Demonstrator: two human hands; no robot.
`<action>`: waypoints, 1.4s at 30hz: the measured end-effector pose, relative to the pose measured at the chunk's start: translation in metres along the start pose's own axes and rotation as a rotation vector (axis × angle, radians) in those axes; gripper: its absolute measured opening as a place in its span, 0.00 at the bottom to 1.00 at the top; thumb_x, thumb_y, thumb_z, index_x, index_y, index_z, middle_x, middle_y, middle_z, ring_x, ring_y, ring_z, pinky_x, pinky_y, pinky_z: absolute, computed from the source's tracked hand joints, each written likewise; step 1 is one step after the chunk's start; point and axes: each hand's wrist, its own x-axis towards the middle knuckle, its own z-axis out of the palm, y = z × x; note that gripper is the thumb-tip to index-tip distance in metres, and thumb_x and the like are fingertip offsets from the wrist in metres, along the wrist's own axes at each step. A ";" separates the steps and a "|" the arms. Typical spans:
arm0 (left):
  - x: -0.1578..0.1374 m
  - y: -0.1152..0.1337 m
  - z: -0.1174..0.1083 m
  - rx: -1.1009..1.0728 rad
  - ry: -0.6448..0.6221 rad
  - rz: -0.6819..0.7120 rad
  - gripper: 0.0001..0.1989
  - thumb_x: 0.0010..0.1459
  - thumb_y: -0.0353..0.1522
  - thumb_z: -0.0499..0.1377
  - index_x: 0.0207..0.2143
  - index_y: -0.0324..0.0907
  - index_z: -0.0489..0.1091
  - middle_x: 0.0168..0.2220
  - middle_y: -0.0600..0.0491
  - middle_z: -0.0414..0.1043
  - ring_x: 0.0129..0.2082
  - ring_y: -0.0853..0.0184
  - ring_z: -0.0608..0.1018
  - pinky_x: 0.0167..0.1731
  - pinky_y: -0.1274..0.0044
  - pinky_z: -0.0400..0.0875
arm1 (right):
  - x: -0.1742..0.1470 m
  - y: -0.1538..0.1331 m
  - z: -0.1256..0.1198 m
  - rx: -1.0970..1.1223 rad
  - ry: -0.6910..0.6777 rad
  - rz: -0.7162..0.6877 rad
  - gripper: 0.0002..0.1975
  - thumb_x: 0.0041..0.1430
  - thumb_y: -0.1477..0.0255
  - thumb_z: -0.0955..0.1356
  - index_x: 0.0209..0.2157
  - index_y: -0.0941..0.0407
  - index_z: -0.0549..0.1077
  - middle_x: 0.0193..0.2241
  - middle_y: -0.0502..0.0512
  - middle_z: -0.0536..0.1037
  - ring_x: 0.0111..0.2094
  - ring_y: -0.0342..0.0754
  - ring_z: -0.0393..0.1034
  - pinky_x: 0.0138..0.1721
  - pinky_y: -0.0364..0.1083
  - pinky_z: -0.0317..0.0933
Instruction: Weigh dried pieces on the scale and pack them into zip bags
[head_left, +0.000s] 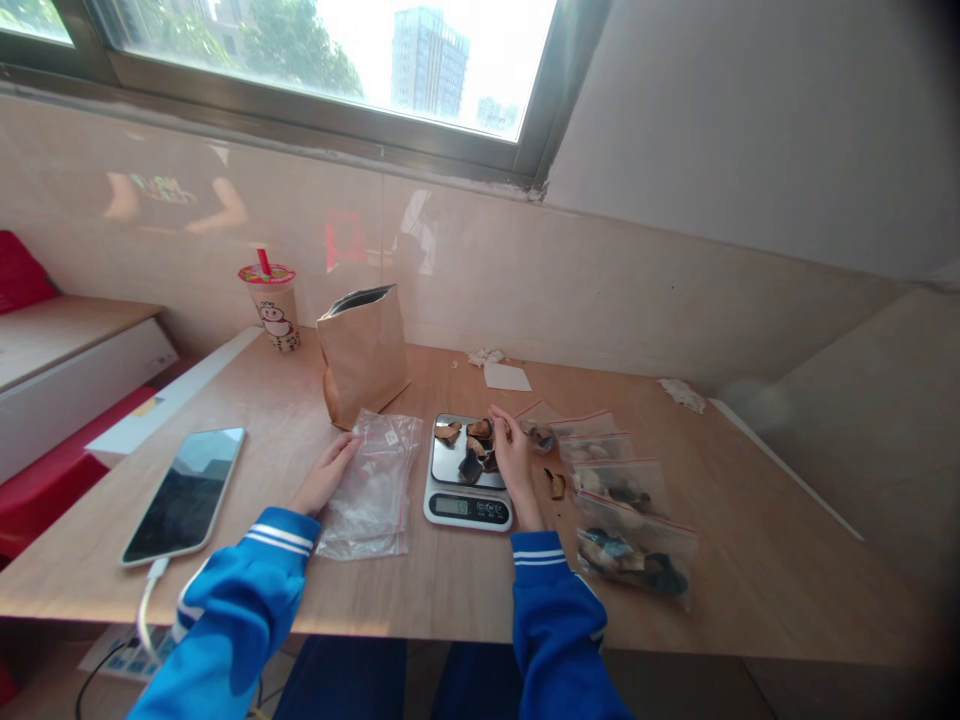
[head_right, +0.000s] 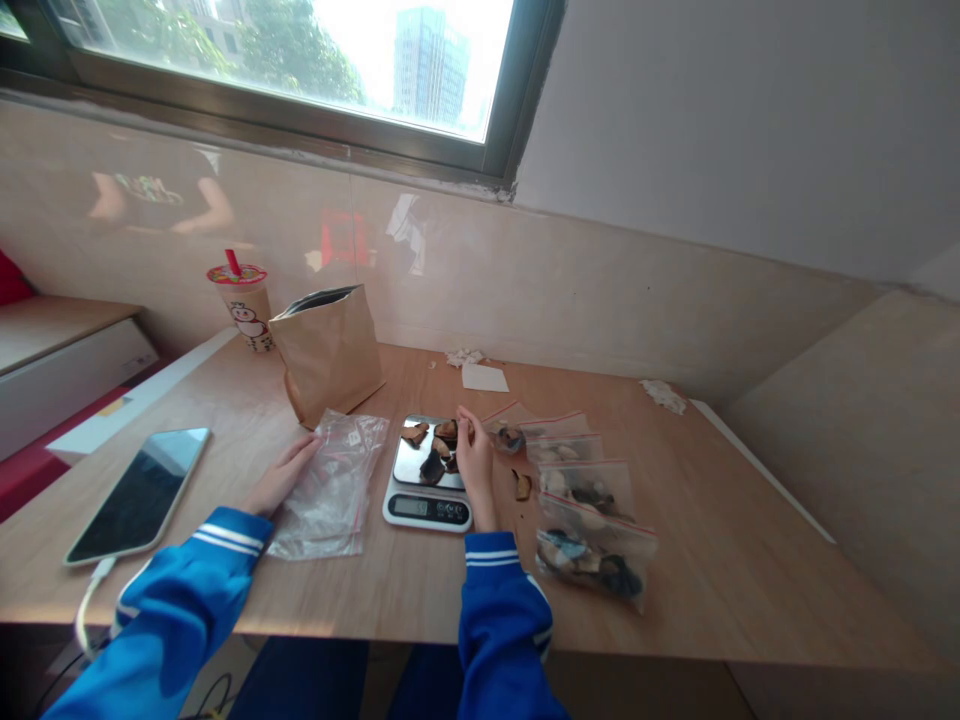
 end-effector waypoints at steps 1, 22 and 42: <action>0.000 0.000 0.000 -0.004 0.000 0.000 0.18 0.54 0.38 0.62 0.46 0.42 0.72 0.33 0.49 0.78 0.22 0.66 0.76 0.15 0.79 0.67 | 0.000 0.001 0.000 -0.012 0.002 -0.005 0.19 0.57 0.58 0.65 0.44 0.56 0.75 0.47 0.60 0.78 0.51 0.52 0.71 0.56 0.54 0.58; -0.004 0.007 0.003 0.001 -0.010 -0.006 0.16 0.55 0.37 0.61 0.45 0.41 0.72 0.33 0.49 0.78 0.23 0.65 0.76 0.16 0.77 0.68 | 0.000 0.017 -0.005 -0.219 0.107 -0.054 0.13 0.58 0.59 0.63 0.36 0.54 0.70 0.39 0.60 0.75 0.47 0.55 0.66 0.54 0.57 0.53; -0.008 0.014 0.005 0.097 -0.017 -0.023 0.12 0.60 0.35 0.56 0.44 0.39 0.70 0.19 0.56 0.71 0.17 0.70 0.73 0.15 0.81 0.65 | -0.013 -0.043 0.001 -0.652 -0.224 -0.356 0.12 0.57 0.63 0.68 0.42 0.50 0.75 0.49 0.57 0.71 0.52 0.54 0.62 0.56 0.56 0.52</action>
